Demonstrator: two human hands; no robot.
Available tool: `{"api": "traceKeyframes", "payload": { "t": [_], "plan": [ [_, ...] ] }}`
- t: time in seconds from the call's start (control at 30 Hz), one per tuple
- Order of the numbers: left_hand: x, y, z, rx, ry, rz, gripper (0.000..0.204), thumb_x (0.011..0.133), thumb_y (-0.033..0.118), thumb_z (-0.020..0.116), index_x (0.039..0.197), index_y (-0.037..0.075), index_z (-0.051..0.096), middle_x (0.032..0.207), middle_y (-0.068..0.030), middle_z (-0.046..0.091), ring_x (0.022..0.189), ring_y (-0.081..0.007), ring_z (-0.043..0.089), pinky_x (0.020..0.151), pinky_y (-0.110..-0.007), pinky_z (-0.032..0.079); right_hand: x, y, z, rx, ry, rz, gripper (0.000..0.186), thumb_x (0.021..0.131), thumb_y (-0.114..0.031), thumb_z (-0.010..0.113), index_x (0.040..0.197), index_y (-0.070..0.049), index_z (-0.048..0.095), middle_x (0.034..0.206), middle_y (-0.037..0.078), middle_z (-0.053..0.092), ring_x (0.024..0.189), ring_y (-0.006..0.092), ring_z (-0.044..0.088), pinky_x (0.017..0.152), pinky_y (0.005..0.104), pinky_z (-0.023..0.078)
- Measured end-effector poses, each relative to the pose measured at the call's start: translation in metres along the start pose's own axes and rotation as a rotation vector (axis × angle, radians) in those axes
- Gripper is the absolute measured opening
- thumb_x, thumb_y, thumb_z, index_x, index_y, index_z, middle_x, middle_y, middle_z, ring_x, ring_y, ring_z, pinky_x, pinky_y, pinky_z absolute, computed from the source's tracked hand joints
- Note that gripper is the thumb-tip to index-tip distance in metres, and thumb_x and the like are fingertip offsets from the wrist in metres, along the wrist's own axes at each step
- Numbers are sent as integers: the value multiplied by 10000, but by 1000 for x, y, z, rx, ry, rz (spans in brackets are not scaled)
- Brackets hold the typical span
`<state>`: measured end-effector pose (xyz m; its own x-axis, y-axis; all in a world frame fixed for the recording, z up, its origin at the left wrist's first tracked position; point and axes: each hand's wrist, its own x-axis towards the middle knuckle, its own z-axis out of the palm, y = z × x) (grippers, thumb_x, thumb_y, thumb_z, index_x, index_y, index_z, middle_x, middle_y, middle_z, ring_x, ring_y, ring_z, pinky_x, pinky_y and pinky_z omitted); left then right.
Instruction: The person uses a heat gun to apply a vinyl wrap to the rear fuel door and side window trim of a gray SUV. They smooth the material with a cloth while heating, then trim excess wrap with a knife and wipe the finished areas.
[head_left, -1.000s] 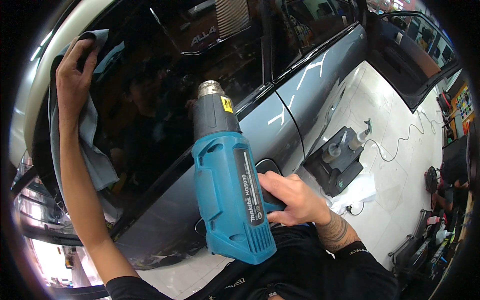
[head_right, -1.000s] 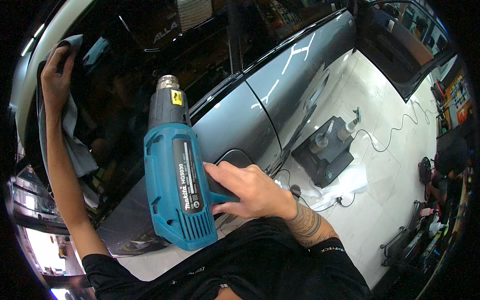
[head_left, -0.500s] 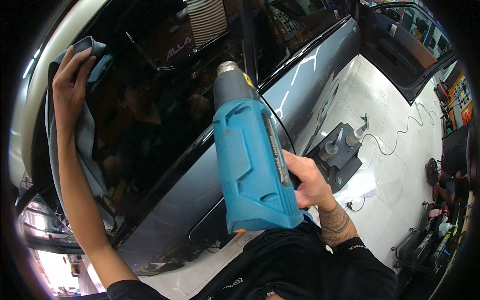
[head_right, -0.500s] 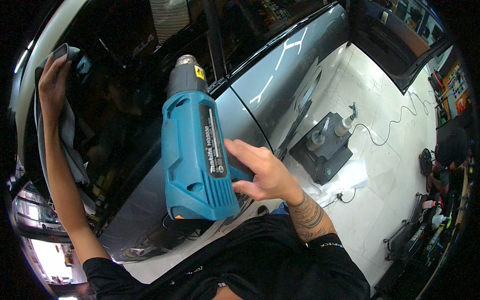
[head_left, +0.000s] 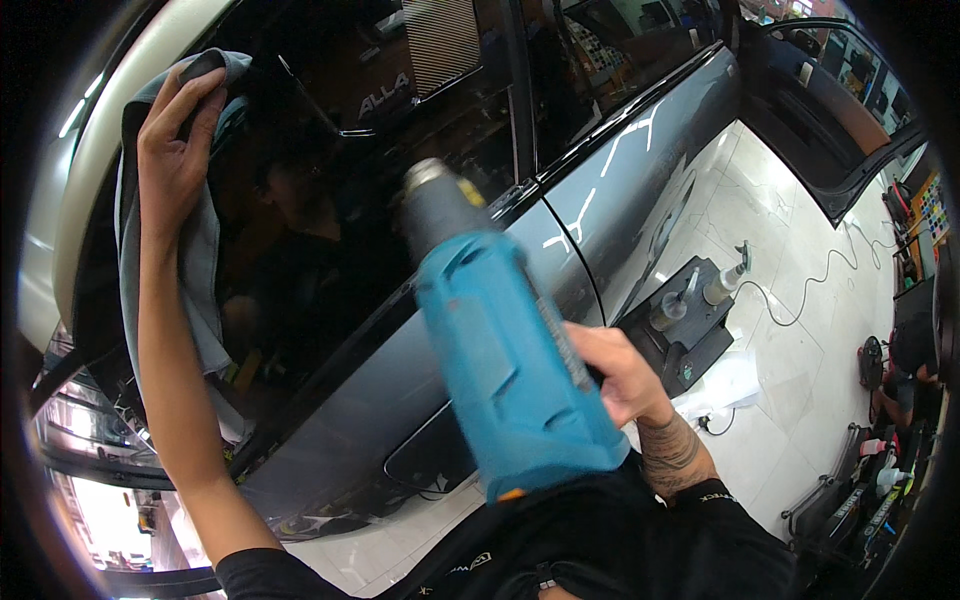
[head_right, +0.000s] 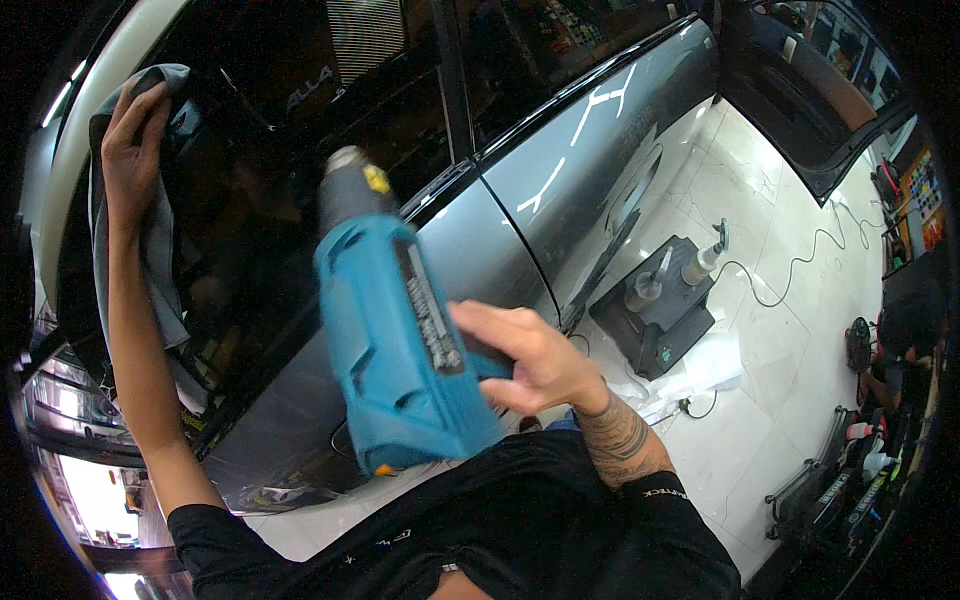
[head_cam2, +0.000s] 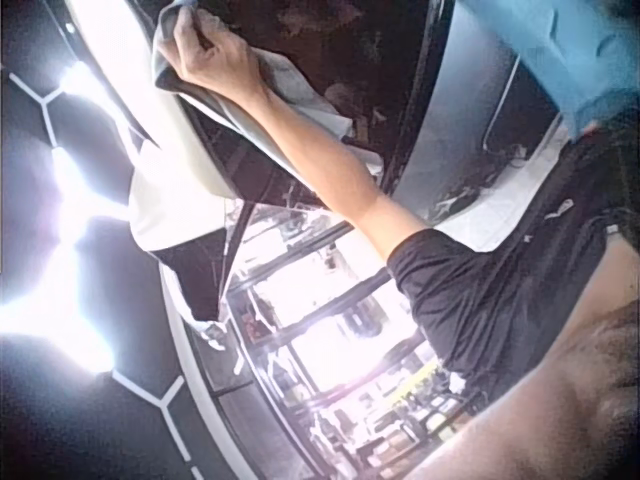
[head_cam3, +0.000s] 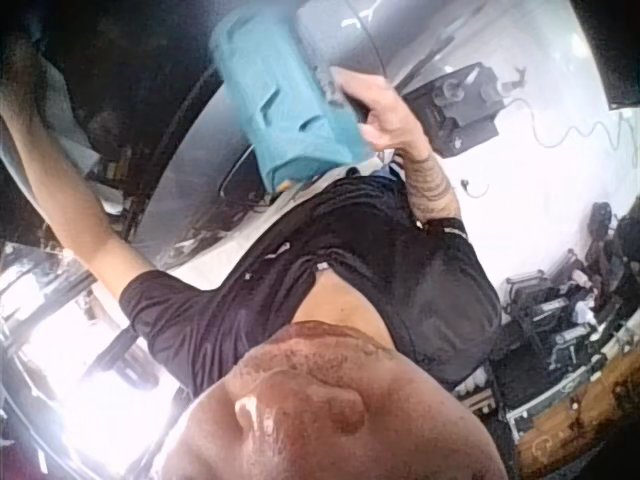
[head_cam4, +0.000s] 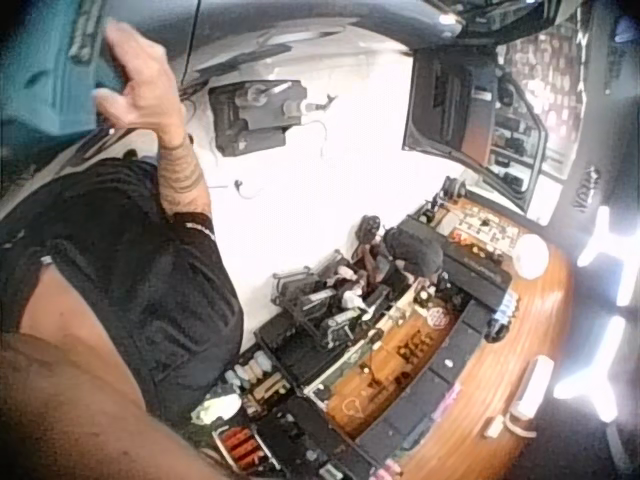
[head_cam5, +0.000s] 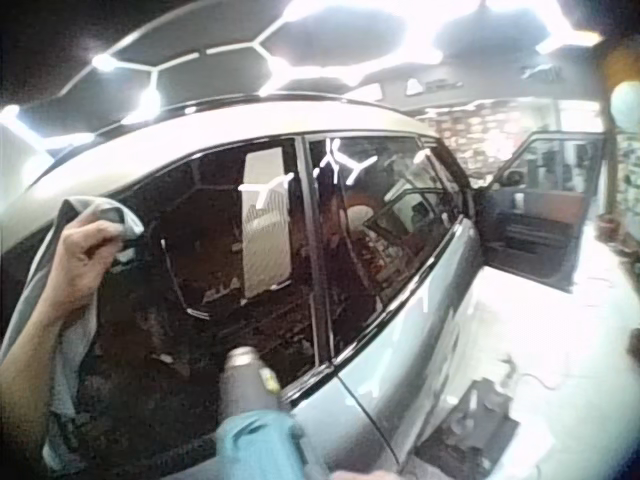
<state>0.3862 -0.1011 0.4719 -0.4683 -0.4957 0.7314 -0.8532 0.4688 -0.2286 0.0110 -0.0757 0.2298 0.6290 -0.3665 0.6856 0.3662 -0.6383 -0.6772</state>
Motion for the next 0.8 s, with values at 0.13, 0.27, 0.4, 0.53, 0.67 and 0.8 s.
{"api": "traceKeyframes", "payload": {
  "t": [0.13,0.27,0.4,0.53,0.67,0.8],
  "plan": [
    [5,9,6,33,7,-12,203,870,66,568,1060,42,635,1055,-76,596,969,-199,585,842,-303,463,-1,-12,19,141,-91,0,699,682,-196,542,1300,70,352,1071,221,548,846,344,614,758,377,500],
    [3,26,30,77,-88,121,183,845,29,561,1008,47,644,1124,-78,554,1044,-239,551,865,-346,450,-36,-29,13,67,-53,66,692,671,-200,537,1284,69,364,1015,211,547,783,338,604,704,382,489],
    [24,75,71,311,-358,330,282,763,-58,552,1010,45,641,1146,-68,532,1061,-267,536,894,-366,431,-91,-45,-11,-164,5,229,692,655,-207,551,1264,74,382,996,214,540,767,359,586,694,389,478],
    [51,102,108,397,-535,285,382,750,-76,525,1050,131,639,1189,-7,467,988,-247,543,840,-362,468,-134,-57,-35,-313,158,324,681,607,-175,567,1221,86,427,972,235,545,822,396,572,733,405,474],
    [72,116,146,488,-640,322,422,746,-86,500,1064,155,637,1200,-1,444,984,-215,541,811,-345,484,-184,-62,-64,-356,240,496,662,584,-148,559,1192,89,447,977,262,553,876,405,582,774,389,471],
    [80,128,164,562,-733,341,430,751,-84,471,1082,142,629,1223,-13,430,1058,-204,516,879,-340,466,-207,-68,-93,-307,330,619,655,578,-152,556,1175,95,453,900,225,539,788,385,569,729,363,461]
  ]
}}
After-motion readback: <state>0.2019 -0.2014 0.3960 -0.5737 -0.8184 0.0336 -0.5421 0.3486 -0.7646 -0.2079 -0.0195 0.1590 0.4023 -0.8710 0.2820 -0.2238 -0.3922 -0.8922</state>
